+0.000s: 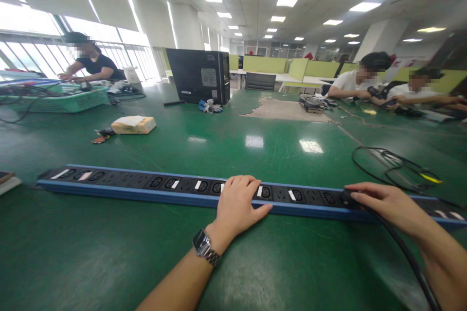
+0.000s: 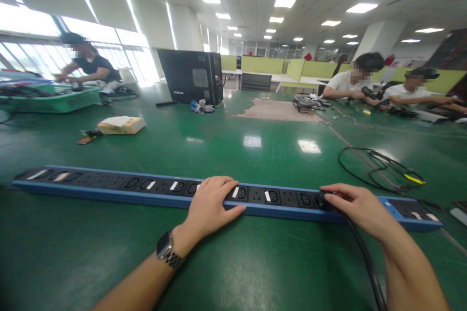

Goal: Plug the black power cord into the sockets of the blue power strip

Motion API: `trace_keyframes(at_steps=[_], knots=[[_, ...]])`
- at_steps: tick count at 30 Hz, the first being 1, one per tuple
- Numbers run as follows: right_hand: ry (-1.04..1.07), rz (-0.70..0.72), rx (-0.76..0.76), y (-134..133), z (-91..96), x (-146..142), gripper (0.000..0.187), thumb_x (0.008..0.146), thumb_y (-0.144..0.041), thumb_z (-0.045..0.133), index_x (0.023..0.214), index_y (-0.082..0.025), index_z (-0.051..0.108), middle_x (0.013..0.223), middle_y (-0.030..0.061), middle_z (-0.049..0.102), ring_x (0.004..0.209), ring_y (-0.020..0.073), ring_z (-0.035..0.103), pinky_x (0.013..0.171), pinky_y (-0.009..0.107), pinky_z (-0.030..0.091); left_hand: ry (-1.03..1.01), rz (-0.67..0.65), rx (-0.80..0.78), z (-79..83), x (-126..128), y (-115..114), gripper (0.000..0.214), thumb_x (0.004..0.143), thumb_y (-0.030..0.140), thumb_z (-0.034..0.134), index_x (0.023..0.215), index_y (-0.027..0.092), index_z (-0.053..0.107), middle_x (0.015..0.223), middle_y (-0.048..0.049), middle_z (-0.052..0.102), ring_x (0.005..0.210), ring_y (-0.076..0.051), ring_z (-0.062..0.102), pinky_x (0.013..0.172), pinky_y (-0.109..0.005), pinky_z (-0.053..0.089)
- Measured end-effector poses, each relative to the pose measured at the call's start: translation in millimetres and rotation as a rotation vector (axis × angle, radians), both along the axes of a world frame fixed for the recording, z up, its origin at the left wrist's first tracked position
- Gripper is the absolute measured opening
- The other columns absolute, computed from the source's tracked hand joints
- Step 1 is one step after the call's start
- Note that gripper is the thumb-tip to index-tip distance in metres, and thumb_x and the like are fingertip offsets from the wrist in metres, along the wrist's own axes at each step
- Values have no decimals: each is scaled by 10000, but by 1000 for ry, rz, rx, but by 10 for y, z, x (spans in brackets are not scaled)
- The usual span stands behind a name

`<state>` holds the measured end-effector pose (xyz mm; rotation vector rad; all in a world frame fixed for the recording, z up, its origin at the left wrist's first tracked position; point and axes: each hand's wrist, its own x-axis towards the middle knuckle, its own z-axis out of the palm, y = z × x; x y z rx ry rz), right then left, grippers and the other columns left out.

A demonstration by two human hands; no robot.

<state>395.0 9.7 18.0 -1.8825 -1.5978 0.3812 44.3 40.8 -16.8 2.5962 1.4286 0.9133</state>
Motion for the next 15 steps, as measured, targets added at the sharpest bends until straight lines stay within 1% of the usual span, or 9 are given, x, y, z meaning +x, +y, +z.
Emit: trace_keyframes(at_steps=[3,7,11,15], knots=[[128,98,-118,17,-18,18,388,621,-527,672,840,-214,742,785,52,718,691,205,638,623,284,502,1,-2,0,-5,0,1,456,739,490,668,1106,227,606,1092,-64,621,1049,-267,530,957,-433,375],[204,112,-143,33,-51,37,388,635,-519,669,840,-192,715,796,53,708,713,201,625,643,288,487,-5,-2,6,-6,-5,3,449,735,474,675,1106,232,607,1091,-62,621,1050,-266,530,961,-437,375],[214,106,-152,19,-84,51,392,632,-507,676,857,-188,709,811,52,709,719,195,626,651,281,476,-12,-6,5,-2,-7,1,448,733,480,674,1101,232,611,1082,-63,622,1044,-266,533,955,-434,380],[148,104,-134,21,-125,43,389,667,-484,649,904,-180,704,811,49,705,702,184,614,640,283,455,-7,4,5,7,-1,-5,449,732,492,673,1087,223,616,1070,-63,623,1034,-262,533,954,-427,381]])
